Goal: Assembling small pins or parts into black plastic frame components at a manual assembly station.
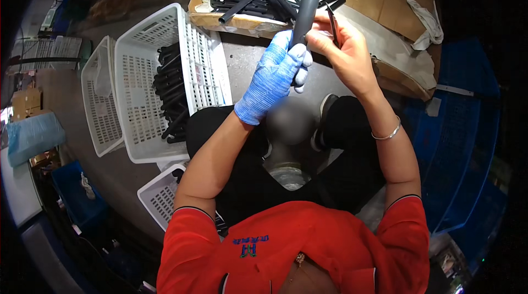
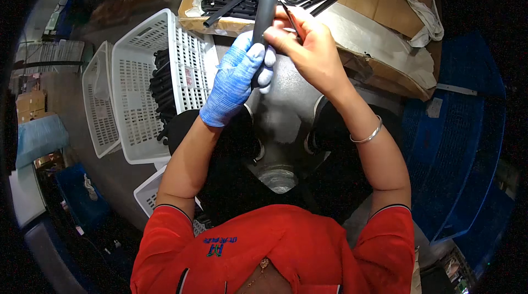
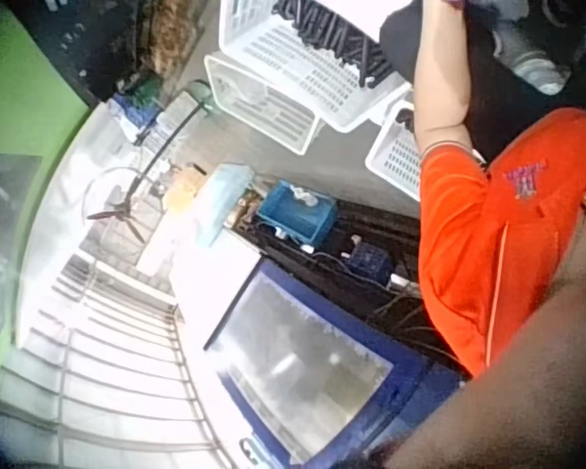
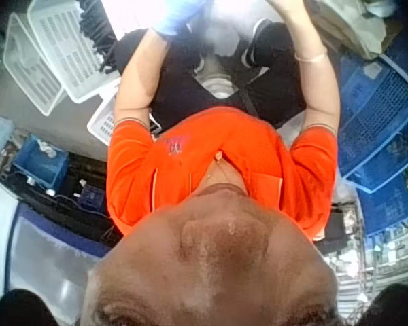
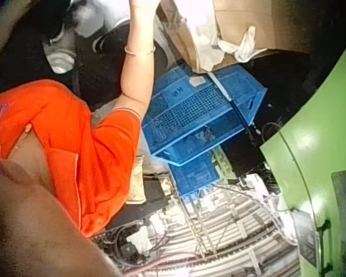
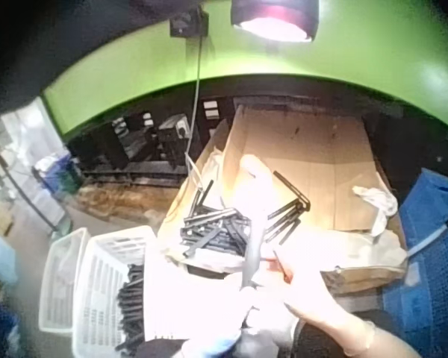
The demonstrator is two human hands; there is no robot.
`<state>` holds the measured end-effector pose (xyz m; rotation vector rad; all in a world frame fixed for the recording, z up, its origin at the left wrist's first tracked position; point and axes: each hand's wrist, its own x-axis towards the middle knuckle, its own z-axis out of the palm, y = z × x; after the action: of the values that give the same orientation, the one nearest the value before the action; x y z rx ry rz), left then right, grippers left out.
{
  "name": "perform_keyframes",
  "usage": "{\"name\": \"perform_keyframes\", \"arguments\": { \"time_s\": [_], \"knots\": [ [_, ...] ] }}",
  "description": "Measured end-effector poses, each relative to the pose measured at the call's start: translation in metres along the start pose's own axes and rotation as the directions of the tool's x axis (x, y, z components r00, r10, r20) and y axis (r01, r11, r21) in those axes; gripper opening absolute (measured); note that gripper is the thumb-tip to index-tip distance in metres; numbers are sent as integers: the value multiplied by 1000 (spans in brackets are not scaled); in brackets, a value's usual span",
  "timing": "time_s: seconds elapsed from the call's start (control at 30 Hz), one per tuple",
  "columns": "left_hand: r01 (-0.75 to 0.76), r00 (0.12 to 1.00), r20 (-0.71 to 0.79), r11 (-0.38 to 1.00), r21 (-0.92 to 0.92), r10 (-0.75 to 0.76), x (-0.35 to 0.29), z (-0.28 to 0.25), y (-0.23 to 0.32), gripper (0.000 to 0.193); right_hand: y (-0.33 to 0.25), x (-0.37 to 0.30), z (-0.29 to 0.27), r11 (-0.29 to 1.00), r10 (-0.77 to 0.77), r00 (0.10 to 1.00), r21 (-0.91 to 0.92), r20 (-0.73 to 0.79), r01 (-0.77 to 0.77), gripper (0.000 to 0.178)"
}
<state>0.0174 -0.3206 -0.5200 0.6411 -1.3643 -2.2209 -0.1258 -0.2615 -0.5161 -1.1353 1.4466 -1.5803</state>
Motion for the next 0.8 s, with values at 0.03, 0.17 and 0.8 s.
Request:
{"name": "perform_keyframes", "arguments": {
  "time_s": [0.03, 0.17, 0.8],
  "knots": [
    [5, 1000, 0, 998, -57, -5, 1, 0, 2, 19, 2, 0, 1, 992, -106, 992, -78, -69, 100, 25],
    [-36, 995, -89, 999, -30, 33, 3, -5, 9, 17, -24, -11, 2, 775, -135, 985, -631, -109, 36, 22],
    [-68, 985, -152, 994, 88, 81, 4, -5, 7, 17, -26, -17, 11, 397, -417, 892, -848, 172, 350, 19]
  ]
}}
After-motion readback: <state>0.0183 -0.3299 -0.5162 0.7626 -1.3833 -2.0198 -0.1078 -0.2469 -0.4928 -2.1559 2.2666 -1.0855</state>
